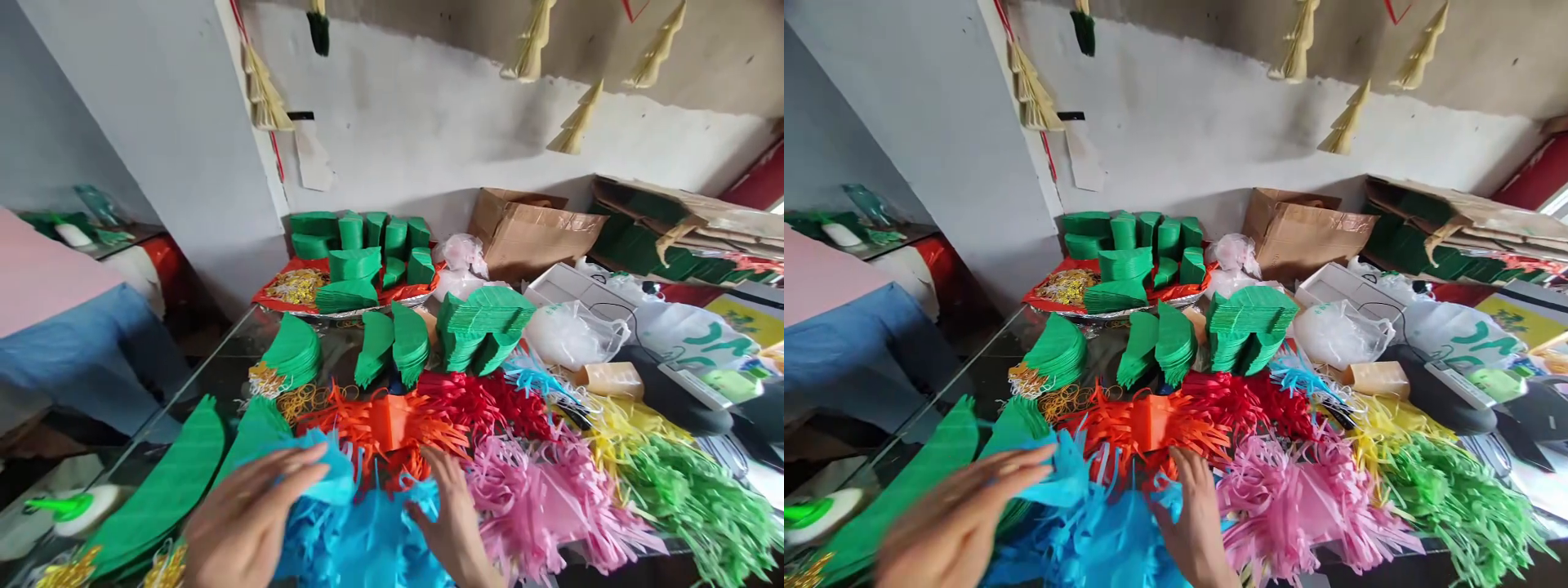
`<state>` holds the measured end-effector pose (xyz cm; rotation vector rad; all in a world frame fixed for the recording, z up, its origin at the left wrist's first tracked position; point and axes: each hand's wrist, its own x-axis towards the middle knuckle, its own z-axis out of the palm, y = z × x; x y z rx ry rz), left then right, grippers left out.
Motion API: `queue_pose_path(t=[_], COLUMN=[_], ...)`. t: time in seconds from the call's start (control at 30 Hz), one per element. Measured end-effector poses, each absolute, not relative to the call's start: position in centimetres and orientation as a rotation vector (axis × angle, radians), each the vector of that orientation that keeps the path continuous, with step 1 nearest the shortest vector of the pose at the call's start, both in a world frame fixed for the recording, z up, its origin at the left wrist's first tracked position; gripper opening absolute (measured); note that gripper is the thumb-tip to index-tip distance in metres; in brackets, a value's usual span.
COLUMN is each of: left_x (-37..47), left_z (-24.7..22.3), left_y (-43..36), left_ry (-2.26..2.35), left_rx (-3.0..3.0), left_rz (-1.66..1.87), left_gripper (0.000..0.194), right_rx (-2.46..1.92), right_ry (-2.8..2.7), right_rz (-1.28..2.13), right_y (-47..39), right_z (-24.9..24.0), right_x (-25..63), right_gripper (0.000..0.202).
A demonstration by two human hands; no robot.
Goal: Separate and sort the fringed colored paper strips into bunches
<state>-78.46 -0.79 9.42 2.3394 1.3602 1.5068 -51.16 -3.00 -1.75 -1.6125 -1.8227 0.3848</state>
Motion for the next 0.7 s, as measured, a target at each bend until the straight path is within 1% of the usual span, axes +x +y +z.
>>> queue_pose_path(t=[0.03,0.07,0.13,0.2,0.27,0.33,0.43,0.5,0.57,0.6,0.7], left_x=[-76.3,-74.2,-70.6,-67.7,-65.3,-62.9,-59.3,-56.9,-54.4,-53.2,-49.6], left_z=[9.7,9.6,8.9,7.9,7.1,6.7,6.4,6.2,5.7,5.5,4.7], left_y=[-0.6,-0.3,0.1,0.5,0.8,1.0,1.2,1.1,1.0,1.0,0.9], left_ry=[1.225,1.153,1.095,1.051,0.963,0.896,0.97,1.071,1.153,1.182,1.221], left_rx=[2.471,2.533,2.545,2.504,2.479,2.442,2.235,2.001,1.821,1.772,1.689], left_rz=[1.448,1.403,1.346,1.312,1.272,1.206,1.088,1.08,1.096,1.099,1.089], left_gripper=[0.034,0.037,0.04,0.038,0.039,0.044,0.049,0.041,0.024,0.019,0.022], right_rx=[-1.577,-1.509,-1.361,-1.246,-1.17,-1.13,-1.15,-1.187,-1.201,-1.194,-1.152], right_ry=[-1.741,-1.706,-1.722,-1.739,-1.7,-1.593,-1.408,-1.348,-1.327,-1.323,-1.35], right_rz=[0.376,0.395,0.471,0.565,0.677,0.778,0.852,0.87,0.879,0.876,0.879], right_y=[-3.1,-3.2,-3.3,-3.2,-2.9,-2.5,-1.9,-1.6,-1.3,-1.2,-0.8], right_z=[0.8,3.2,6.6,8.0,7.8,6.8,5.3,4.6,4.1,3.9,3.2], right_x=[-50.5,-50.0,-49.2,-48.6,-47.6,-45.9,-42.3,-39.6,-37.0,-35.9,-33.1], right_gripper=[0.038,0.027,0.021,0.019,0.019,0.021,0.024,0.024,0.024,0.024,0.024])
